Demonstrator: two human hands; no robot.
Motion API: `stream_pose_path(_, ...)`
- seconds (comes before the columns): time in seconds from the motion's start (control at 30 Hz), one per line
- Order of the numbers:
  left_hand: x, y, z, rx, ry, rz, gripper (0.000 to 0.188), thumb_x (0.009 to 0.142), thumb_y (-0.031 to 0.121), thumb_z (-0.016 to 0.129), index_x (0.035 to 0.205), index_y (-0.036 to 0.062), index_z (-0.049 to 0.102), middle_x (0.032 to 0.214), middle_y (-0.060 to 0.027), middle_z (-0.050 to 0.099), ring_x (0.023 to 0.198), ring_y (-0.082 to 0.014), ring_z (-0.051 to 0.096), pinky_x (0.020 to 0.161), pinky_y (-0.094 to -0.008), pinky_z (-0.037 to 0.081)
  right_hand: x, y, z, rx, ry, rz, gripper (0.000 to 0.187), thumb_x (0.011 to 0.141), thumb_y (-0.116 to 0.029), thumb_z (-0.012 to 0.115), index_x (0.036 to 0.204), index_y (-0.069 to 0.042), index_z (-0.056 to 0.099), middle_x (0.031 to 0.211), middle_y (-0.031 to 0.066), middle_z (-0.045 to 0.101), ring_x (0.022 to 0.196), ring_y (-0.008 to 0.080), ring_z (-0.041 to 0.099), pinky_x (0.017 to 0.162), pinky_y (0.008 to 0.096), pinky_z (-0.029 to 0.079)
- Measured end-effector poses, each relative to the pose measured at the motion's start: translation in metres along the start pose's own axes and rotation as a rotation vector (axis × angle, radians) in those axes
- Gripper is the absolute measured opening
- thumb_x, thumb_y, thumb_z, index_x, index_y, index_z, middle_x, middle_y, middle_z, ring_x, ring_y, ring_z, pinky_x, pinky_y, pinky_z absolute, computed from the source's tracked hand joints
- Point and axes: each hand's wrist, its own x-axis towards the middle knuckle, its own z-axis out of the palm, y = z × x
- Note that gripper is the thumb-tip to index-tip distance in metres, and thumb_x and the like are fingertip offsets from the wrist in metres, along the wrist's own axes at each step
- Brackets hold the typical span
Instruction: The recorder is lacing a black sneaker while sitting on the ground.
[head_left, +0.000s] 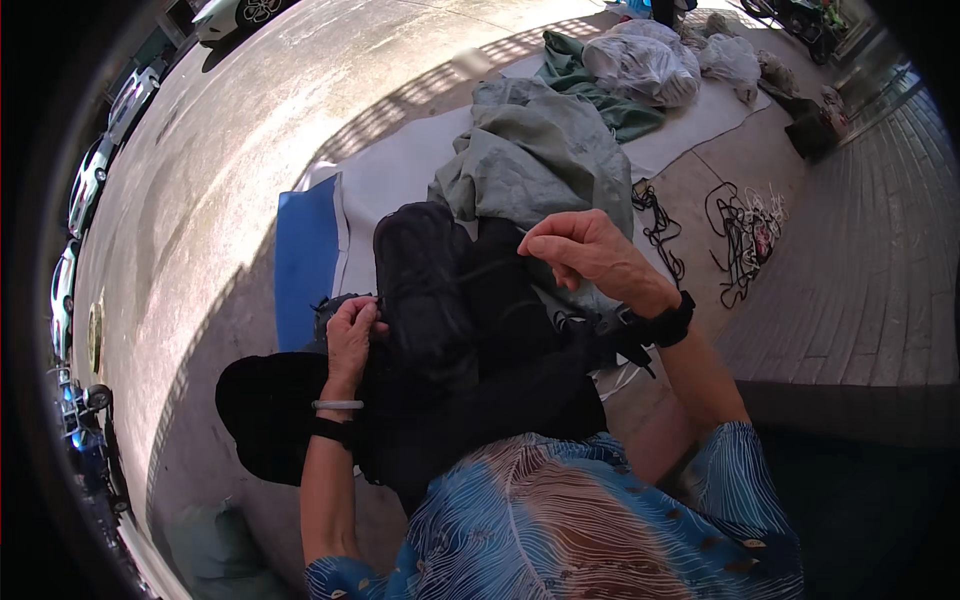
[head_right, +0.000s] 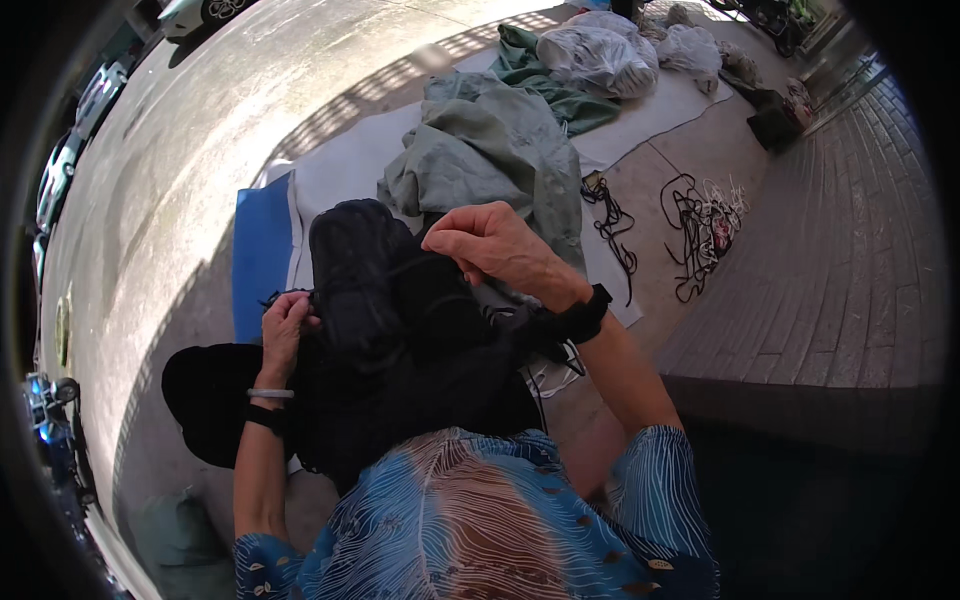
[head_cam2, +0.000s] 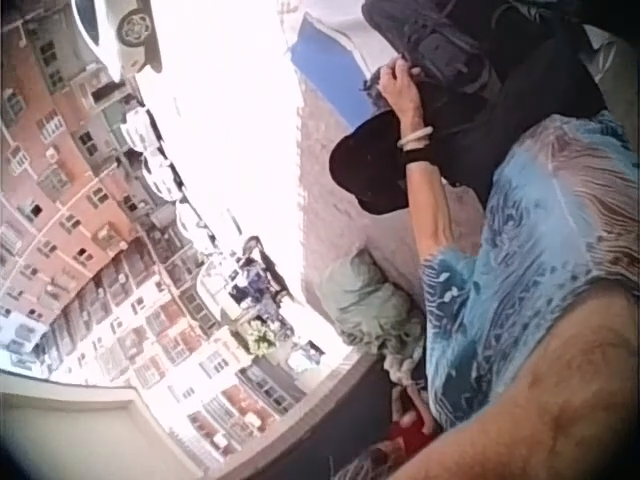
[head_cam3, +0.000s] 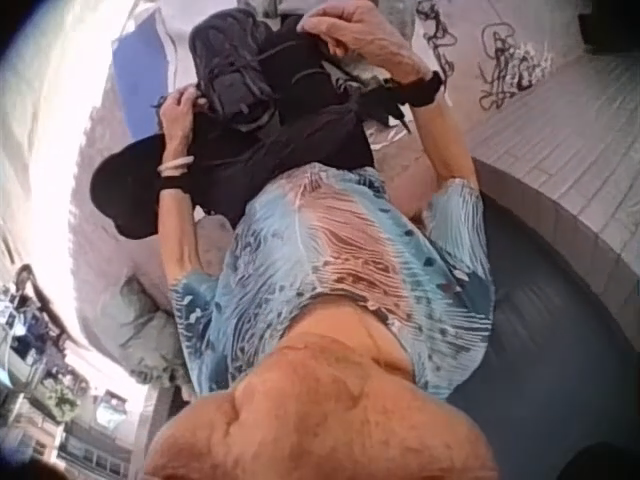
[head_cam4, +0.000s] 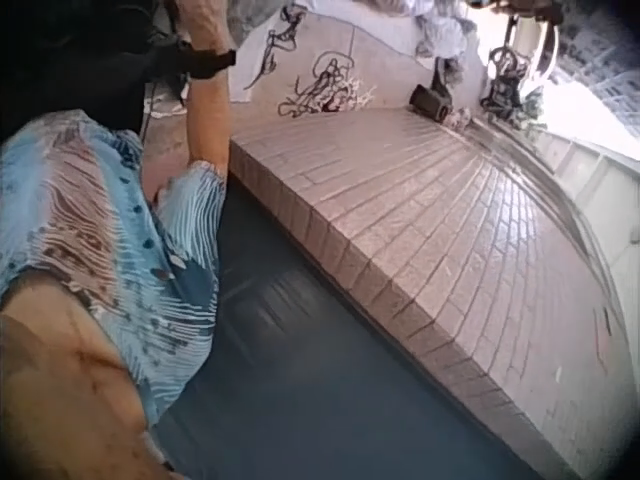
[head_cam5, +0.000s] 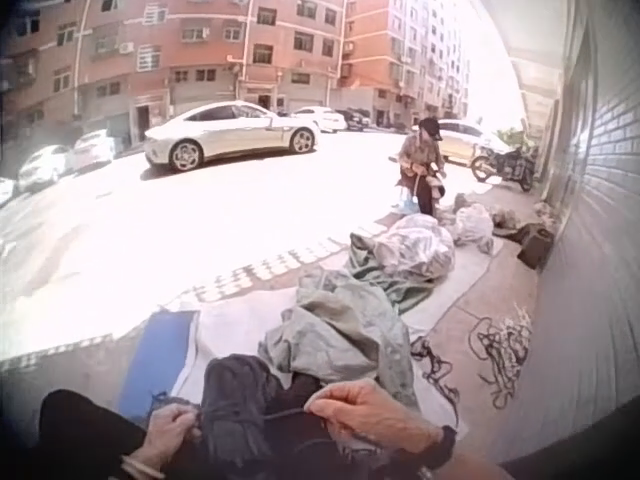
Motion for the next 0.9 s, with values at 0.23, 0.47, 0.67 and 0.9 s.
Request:
stream_pose_path(0.23, -0.013, 0.021, -0.007, 0.105, 0.020, 0.002, 0.019, 0.094, 0.016, 0.055, 0.098, -0.0018, 0.061, 0.074, -0.0015, 0.057, 0.061, -0.0079, 0.058, 0.059, -0.0198, 0.048, 0.017, 0.055, 0.037, -0.514, -0.132, -0.156, 0.017, 0.084, -0.015, 0.066, 0.093, 0.000, 0.066, 0.070, 0.0020, 0.058, 0.056, 0.0080, 0.053, 0.051, 0.0232, 0.044)
stream_pose_path(0.47, -0.040, 0.019, -0.013, 0.301, -0.052, 0.126, 0.014, 0.092, 0.011, 0.056, 0.097, -0.0014, 0.059, 0.105, -0.0088, 0.063, 0.092, -0.0115, 0.058, 0.084, -0.0253, 0.045, 0.012, 0.090, 0.066, -0.859, -0.284, -0.402, 0.024, 0.076, -0.011, 0.071, 0.098, -0.004, 0.064, 0.087, 0.0103, 0.053, 0.073, 0.0267, 0.059, 0.066, 0.0353, 0.049)
stream_pose_path(0.67, -0.030, 0.013, -0.007, 0.335, -0.079, 0.243, 0.010, 0.088, 0.006, 0.058, 0.095, -0.0003, 0.061, 0.119, -0.0128, 0.057, 0.094, -0.0177, 0.058, 0.084, -0.0283, 0.045, 0.022, 0.100, 0.060, -1.018, -0.279, -0.421, 0.008, 0.081, -0.009, 0.064, 0.087, -0.005, 0.060, 0.084, 0.0101, 0.051, 0.073, 0.0307, 0.058, 0.065, 0.0388, 0.048)
stream_pose_path(0.9, -0.026, 0.013, 0.000, 0.481, 0.016, 0.330, 0.009, 0.089, 0.007, 0.058, 0.093, -0.0006, 0.062, 0.096, -0.0046, 0.058, 0.075, -0.0096, 0.053, 0.068, -0.0243, 0.046, 0.027, 0.091, 0.047, -0.736, -0.087, -0.343, 0.006, 0.082, -0.002, 0.055, 0.087, -0.003, 0.057, 0.082, 0.0135, 0.053, 0.075, 0.0344, 0.059, 0.068, 0.0416, 0.048)
